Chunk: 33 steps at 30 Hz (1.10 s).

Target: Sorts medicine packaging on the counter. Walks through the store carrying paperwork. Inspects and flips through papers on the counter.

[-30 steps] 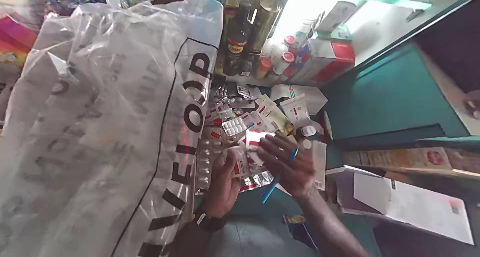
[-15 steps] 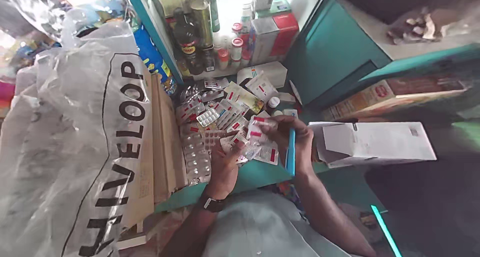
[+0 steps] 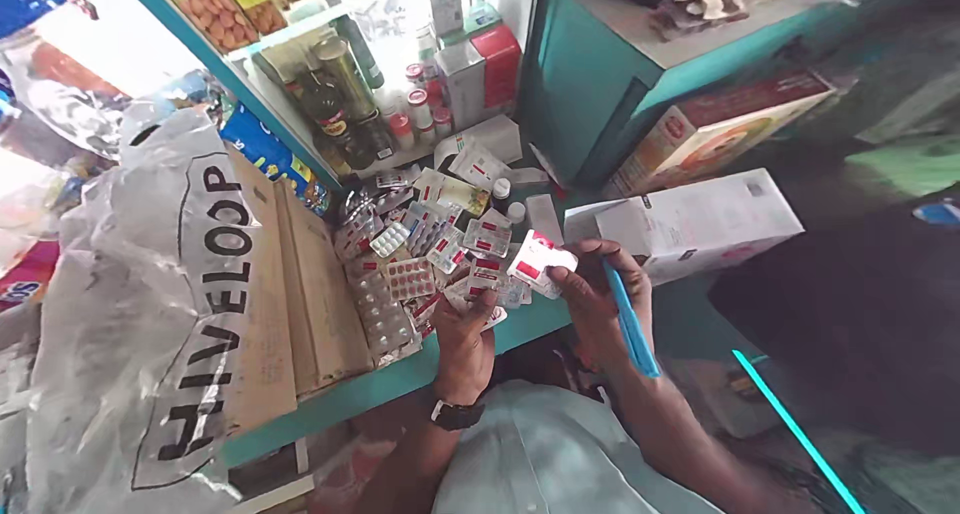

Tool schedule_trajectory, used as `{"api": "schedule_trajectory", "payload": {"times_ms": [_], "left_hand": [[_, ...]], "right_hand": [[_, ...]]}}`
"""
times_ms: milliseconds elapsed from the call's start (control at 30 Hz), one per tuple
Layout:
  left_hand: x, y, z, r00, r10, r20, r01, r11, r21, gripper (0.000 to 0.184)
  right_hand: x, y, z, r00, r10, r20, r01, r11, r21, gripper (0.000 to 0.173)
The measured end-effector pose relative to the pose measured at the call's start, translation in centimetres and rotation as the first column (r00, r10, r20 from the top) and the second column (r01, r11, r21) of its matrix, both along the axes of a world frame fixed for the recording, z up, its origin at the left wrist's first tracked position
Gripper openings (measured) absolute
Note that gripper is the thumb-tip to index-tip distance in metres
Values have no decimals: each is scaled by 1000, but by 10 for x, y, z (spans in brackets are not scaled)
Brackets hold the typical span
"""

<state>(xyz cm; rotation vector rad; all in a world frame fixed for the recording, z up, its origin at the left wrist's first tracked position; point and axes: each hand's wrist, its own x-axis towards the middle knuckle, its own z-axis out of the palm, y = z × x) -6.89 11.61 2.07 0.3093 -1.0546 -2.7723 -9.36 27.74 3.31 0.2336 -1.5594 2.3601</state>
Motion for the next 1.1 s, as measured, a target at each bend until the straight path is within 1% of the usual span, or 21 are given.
{"api": "schedule_trajectory", "payload": {"times_ms": [100, 200, 300, 400, 500, 633, 800, 900, 967, 1033, 1100], "left_hand": [[19, 16, 2, 997, -82, -9, 83, 997, 6, 34], [42, 28, 5, 978, -209, -17, 209, 978, -24, 34], [67, 34, 2, 924, -381, -42, 379, 924, -42, 32], [95, 38, -5, 843, -537, -40, 534, 843, -59, 34], [135, 45, -9, 750, -662, -19, 660, 749, -49, 32], [191, 55, -12, 614, -789, 20, 789, 614, 3, 30], [264, 84, -20, 403, -915, -7, 915, 402, 46, 28], [315, 108, -21, 255, -967, -3, 964, 254, 72, 28], [355, 124, -25, 148, -989, -9, 987, 147, 68, 29], [394, 141, -28, 58, -998, 2, 998, 58, 11, 29], [442, 157, -33, -30, -999, 25, 997, -32, -77, 23]], "right_hand": [[28, 11, -5, 995, -96, -39, 98, 993, 59, 32], [65, 23, -5, 963, -246, -111, 257, 962, 96, 30], [117, 31, -5, 895, -427, -130, 440, 892, 99, 29], [182, 32, -9, 779, -616, -114, 624, 780, 47, 30], [258, 26, -11, 629, -775, -51, 777, 630, 8, 30], [354, 17, -13, 444, -896, 18, 895, 445, 23, 29], [468, -3, -9, 130, -991, -4, 989, 130, 69, 30], [546, -14, -11, -60, -998, -31, 994, -62, 90, 30], [603, -24, -13, -209, -978, -29, 969, -211, 127, 29], [660, -32, -15, -360, -932, -46, 919, -363, 153, 29], [727, -47, -17, -554, -831, -55, 820, -556, 135, 31]]}}
